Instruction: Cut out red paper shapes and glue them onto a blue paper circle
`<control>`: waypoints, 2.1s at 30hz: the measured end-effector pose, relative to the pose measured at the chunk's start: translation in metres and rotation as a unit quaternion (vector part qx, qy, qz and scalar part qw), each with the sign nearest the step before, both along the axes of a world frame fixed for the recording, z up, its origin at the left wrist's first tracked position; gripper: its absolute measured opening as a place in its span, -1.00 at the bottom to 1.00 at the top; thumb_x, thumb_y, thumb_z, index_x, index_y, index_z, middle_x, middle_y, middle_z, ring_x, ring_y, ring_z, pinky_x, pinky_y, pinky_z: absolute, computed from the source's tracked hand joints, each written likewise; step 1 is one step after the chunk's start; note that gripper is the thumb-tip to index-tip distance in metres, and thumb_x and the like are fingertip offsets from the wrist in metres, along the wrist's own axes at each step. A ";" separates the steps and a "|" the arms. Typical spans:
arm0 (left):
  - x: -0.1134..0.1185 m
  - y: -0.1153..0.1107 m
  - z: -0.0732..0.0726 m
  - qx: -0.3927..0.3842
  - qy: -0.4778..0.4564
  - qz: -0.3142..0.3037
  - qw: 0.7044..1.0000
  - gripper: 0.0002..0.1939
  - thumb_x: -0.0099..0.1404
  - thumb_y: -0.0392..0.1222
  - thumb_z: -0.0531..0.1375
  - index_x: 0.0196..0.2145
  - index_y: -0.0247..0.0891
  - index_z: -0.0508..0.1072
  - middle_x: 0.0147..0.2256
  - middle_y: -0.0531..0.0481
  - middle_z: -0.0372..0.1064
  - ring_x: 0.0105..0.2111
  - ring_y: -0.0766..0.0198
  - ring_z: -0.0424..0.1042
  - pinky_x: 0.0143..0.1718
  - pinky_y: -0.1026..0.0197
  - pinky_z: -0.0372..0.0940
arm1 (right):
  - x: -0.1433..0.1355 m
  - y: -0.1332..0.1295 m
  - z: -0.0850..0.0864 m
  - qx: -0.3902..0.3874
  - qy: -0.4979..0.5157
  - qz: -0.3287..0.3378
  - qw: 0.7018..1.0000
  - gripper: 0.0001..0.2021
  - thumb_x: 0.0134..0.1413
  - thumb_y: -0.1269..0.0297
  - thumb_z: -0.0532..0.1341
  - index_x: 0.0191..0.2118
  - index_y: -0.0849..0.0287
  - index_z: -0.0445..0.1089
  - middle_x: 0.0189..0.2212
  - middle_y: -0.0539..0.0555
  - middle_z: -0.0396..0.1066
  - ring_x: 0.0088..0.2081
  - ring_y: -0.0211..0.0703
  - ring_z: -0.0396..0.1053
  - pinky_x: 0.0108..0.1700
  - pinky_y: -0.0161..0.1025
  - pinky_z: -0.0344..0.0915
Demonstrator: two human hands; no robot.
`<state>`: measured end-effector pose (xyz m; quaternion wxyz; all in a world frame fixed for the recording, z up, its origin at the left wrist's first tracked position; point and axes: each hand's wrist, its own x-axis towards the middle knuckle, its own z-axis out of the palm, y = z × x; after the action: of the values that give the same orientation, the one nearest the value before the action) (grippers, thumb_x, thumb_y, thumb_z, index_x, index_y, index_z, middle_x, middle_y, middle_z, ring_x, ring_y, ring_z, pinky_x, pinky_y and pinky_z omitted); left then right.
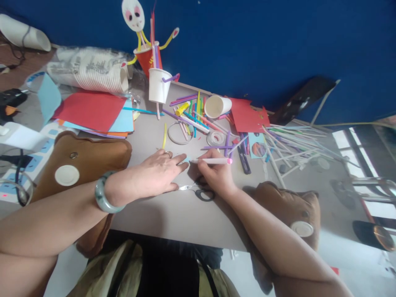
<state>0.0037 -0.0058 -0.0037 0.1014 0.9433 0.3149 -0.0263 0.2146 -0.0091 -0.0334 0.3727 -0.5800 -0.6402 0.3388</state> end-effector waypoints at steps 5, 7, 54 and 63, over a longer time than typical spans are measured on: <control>0.000 0.001 0.001 -0.004 -0.001 -0.003 1.000 -0.53 0.38 0.01 0.15 0.16 -0.22 0.24 0.14 -0.16 0.26 -0.08 0.02 0.39 -0.03 0.00 0.14 | 0.000 -0.001 0.000 0.002 0.013 -0.016 1.000 -0.92 -0.01 0.32 0.19 -0.46 0.10 0.27 -0.60 -0.08 0.33 -0.55 -0.27 0.27 -0.50 -0.30 0.20; 0.000 0.000 0.001 -0.007 -0.002 -0.003 1.000 -0.52 0.38 0.01 0.14 0.16 -0.22 0.22 0.15 -0.16 0.25 -0.07 0.01 0.39 -0.02 0.00 0.15 | 0.000 -0.001 -0.001 0.013 0.010 -0.023 1.000 -0.93 0.01 0.32 0.19 -0.45 0.11 0.29 -0.59 -0.06 0.35 -0.53 -0.25 0.30 -0.47 -0.29 0.23; -0.006 -0.001 -0.003 -0.022 -0.031 0.005 0.999 -0.45 0.34 -0.03 0.17 0.23 -0.16 0.17 0.20 -0.19 0.20 -0.02 -0.03 0.39 0.05 -0.07 0.14 | 0.001 -0.002 0.000 0.010 -0.018 0.040 0.999 -0.91 0.11 0.24 0.24 -0.36 0.12 0.39 -0.52 -0.02 0.47 -0.48 -0.23 0.40 -0.41 -0.29 0.32; -0.006 -0.001 -0.005 -0.006 -0.014 0.000 1.000 -0.47 0.32 -0.01 0.18 0.18 -0.18 0.22 0.22 -0.20 0.18 -0.04 -0.03 0.39 0.05 -0.08 0.14 | 0.000 -0.003 0.003 -0.023 0.003 0.050 0.998 -0.95 0.06 0.32 0.21 -0.40 0.13 0.35 -0.58 -0.06 0.42 -0.56 -0.27 0.34 -0.50 -0.33 0.26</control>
<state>-0.0019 -0.0066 -0.0083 0.1114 0.9429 0.3135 -0.0152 0.2145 -0.0123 -0.0301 0.3435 -0.5545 -0.6598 0.3732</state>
